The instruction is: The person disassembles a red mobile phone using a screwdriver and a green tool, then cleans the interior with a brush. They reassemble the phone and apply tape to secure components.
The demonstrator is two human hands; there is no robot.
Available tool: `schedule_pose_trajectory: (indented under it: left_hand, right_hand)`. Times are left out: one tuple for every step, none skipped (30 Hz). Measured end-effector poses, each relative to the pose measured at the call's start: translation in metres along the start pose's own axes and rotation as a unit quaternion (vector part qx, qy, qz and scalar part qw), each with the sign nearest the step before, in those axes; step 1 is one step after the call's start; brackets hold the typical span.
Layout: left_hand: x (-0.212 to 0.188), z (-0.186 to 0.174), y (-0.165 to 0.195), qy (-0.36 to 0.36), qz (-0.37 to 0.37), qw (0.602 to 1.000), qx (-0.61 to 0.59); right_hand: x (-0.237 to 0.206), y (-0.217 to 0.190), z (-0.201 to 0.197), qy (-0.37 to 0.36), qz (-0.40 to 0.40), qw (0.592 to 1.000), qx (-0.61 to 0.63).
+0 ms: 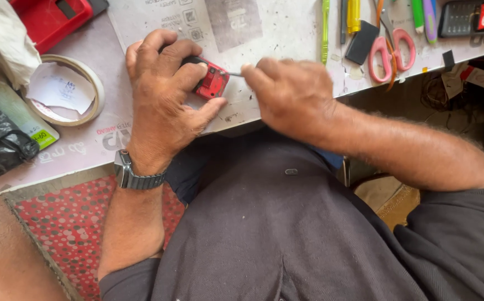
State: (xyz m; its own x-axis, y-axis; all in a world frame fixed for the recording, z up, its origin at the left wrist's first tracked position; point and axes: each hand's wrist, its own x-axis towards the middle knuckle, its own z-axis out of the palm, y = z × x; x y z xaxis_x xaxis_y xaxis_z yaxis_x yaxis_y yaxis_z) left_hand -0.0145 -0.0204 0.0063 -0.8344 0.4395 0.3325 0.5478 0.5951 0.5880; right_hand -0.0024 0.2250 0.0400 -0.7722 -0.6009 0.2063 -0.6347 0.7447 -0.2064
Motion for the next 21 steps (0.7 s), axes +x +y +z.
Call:
schedule_pose_trajectory:
  left_hand:
    - [0.0007,0.0001,-0.0008,0.004,0.006,1.000,-0.002]
    - [0.0009,-0.0001,-0.0013,0.007,0.009,1.000,-0.004]
    - [0.0001,0.0002,-0.0006,0.006,0.008,1.000,-0.010]
    - [-0.0008,0.0004,0.0000,0.003,0.006,1.000,-0.014]
    - [-0.0005,0.0006,-0.0007,0.005,0.006,1.000,-0.013]
    - [-0.0003,0.0006,-0.0013,0.007,0.007,1.000,-0.013]
    - [-0.0005,0.0010,-0.0012,0.007,0.006,1.000,-0.017]
    - [-0.0008,0.0010,-0.0013,0.006,0.003,1.000,-0.019]
    - [-0.0006,0.0010,-0.0017,0.007,0.003,1.000,-0.021]
    - [-0.0006,0.0009,-0.0019,0.006,0.003,1.000,-0.014]
    - [-0.0010,0.0006,-0.0017,0.003,0.003,1.000,-0.009]
    - [-0.0011,0.0007,-0.0017,0.002,0.003,1.000,-0.003]
    - [-0.0007,0.0005,-0.0021,0.004,0.005,1.000,-0.005]
    - [-0.0006,0.0009,-0.0020,0.006,0.005,1.000,-0.008]
    - [-0.0005,0.0005,-0.0022,0.006,0.005,1.000,-0.010]
    - [-0.0004,0.0006,-0.0022,0.005,0.004,1.000,-0.010]
    - [-0.0001,0.0008,-0.0023,0.004,0.003,1.000,-0.011]
    - [-0.0002,0.0008,-0.0022,0.003,0.000,1.000,-0.011]
    - [-0.0001,0.0010,-0.0022,0.004,0.000,1.000,-0.013]
    - [0.0001,0.0010,-0.0023,0.005,0.000,1.000,-0.015]
    - [-0.0001,0.0011,-0.0021,0.004,0.000,1.000,-0.017]
  right_hand:
    - [0.0001,0.0007,0.0005,0.001,-0.003,1.000,-0.003]
    - [-0.0002,0.0007,0.0008,0.000,-0.006,1.000,-0.004]
    - [-0.0007,0.0007,0.0013,-0.007,-0.006,1.000,-0.002]
    - [-0.0011,0.0003,0.0016,-0.008,0.004,1.000,0.001]
    - [-0.0013,0.0002,0.0021,-0.003,0.011,1.000,0.002]
    - [-0.0012,0.0001,0.0026,0.001,0.018,1.000,0.002]
    - [-0.0011,0.0002,0.0028,0.005,0.014,1.000,0.003]
    - [-0.0006,0.0005,0.0032,0.009,0.011,1.000,0.006]
    - [-0.0001,0.0011,0.0033,0.015,0.007,1.000,0.007]
    - [0.0006,0.0021,0.0036,0.016,0.008,1.000,0.005]
    - [0.0013,0.0030,0.0037,0.015,0.010,1.000,0.003]
    - [0.0016,0.0040,0.0037,0.015,0.011,1.000,0.001]
    - [0.0018,0.0046,0.0037,0.019,0.014,1.000,0.014]
    - [0.0015,0.0050,0.0036,0.021,0.017,0.999,0.028]
    - [0.0014,0.0049,0.0039,0.023,0.020,0.999,0.043]
    - [0.0009,0.0045,0.0040,0.020,0.025,0.999,0.044]
    - [0.0006,0.0039,0.0044,0.017,0.029,0.998,0.044]
    - [0.0004,0.0032,0.0049,0.014,0.033,0.998,0.046]
    - [0.0004,0.0028,0.0054,0.014,0.030,0.999,0.042]
    - [0.0006,0.0024,0.0060,0.015,0.027,0.999,0.040]
    - [0.0008,0.0024,0.0064,0.015,0.025,0.999,0.038]
